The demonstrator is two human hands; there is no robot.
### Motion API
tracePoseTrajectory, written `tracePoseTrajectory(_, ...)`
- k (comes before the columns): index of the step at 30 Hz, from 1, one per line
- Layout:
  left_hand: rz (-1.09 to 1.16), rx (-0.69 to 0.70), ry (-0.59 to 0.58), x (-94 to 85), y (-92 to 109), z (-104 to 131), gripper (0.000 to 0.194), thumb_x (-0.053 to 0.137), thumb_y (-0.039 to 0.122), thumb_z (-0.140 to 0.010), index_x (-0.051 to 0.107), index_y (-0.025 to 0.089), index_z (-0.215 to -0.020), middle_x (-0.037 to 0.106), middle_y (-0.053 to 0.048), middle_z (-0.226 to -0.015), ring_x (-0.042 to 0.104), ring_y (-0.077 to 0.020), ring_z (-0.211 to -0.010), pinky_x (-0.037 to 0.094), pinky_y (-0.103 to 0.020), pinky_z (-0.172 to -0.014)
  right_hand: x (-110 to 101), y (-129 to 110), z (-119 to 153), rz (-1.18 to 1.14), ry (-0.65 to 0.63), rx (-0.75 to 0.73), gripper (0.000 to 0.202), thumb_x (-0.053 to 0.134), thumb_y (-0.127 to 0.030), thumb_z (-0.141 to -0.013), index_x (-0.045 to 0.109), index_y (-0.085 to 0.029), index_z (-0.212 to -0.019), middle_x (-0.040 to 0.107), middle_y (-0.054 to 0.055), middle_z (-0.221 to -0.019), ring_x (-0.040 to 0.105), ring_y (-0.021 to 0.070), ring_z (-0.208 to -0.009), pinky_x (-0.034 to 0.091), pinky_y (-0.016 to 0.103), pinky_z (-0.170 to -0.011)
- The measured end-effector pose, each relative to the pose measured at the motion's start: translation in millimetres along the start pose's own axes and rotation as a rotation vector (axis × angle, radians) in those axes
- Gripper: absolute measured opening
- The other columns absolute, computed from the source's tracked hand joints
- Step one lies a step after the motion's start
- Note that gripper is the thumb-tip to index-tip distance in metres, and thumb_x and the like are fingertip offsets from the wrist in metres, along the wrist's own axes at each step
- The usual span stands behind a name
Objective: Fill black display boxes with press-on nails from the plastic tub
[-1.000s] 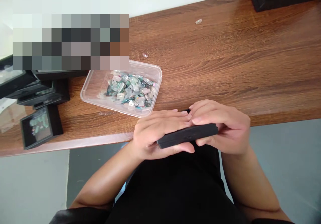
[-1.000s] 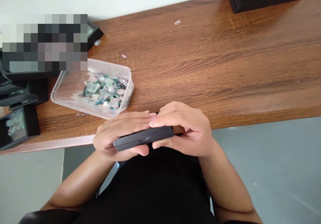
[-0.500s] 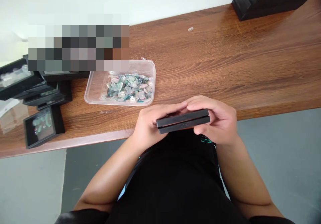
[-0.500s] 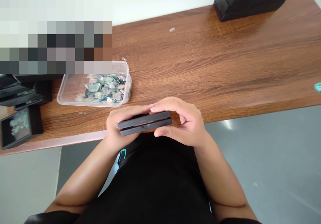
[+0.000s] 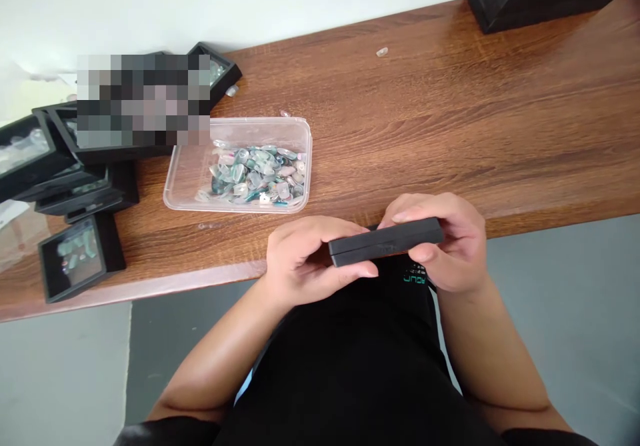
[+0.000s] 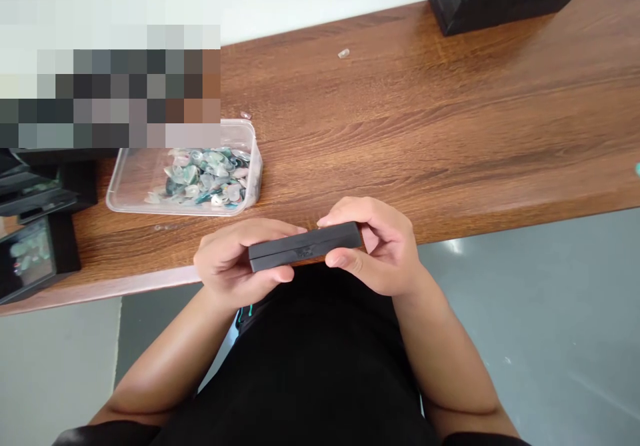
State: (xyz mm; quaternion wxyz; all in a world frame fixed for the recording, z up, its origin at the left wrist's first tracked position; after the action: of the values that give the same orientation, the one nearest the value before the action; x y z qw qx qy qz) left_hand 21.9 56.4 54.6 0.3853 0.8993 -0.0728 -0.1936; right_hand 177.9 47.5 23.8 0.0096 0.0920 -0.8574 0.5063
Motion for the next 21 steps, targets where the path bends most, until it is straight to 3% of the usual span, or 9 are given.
tracePoseTrajectory(5,-0.061,0.017,0.014,8.4,6.0,-0.9,0.025,0.066,0.038,-0.093,0.064,0.012,-0.093,0.076,-0.006,-0.08,0.072,-0.0116,-0.068,0.055,-0.016,-0.061,11.2,5.6,1.6,-0.035,0.028,0.084,0.024,0.068,-0.041,-0.092,0.064,-0.018,-0.099,0.062,0.003,-0.077,0.059,0.016,-0.065,0.045,0.032,-0.056)
tracePoseTrajectory(8,-0.046,-0.002,0.138,7.6,5.5,4.8,0.028,0.059,0.043,-0.096,0.06,0.016,-0.091,0.072,-0.002,-0.075,0.068,-0.0105,-0.06,0.052,-0.018,-0.055,16.5,6.1,3.7,-0.042,0.102,0.082,0.029,0.062,-0.049,-0.094,0.061,-0.02,-0.095,0.059,0.001,-0.074,0.053,0.0121,-0.059,0.04,0.029,-0.051)
tracePoseTrajectory(11,-0.015,0.006,0.234,6.9,6.0,9.7,0.03,0.061,0.046,-0.094,0.058,0.016,-0.088,0.072,-0.002,-0.075,0.069,-0.0119,-0.061,0.053,-0.02,-0.055,21.1,3.3,3.1,-0.054,0.115,0.038,0.03,0.064,-0.049,-0.094,0.06,-0.019,-0.091,0.057,-0.001,-0.071,0.051,0.01,-0.056,0.038,0.027,-0.048)
tracePoseTrajectory(21,0.04,0.045,0.346,0.3,8.4,6.2,0.039,0.064,0.051,-0.093,0.056,0.016,-0.08,0.07,-0.001,-0.068,0.069,-0.0132,-0.056,0.057,-0.022,-0.054,24.5,-17.3,-7.2,0.043,0.156,-0.088,0.027,0.065,-0.047,-0.093,0.063,-0.021,-0.087,0.058,-0.001,-0.066,0.055,0.0117,-0.053,0.043,0.028,-0.044)
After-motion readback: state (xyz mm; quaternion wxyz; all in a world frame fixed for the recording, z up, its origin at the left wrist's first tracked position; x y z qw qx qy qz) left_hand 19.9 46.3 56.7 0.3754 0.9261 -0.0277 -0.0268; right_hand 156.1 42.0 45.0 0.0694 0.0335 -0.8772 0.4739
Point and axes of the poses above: each hand's wrist, its own z-axis away from the middle knuckle, its own x-axis out of the palm, y = z × x, the point moved 10 cm from there along -z, towards the middle knuckle
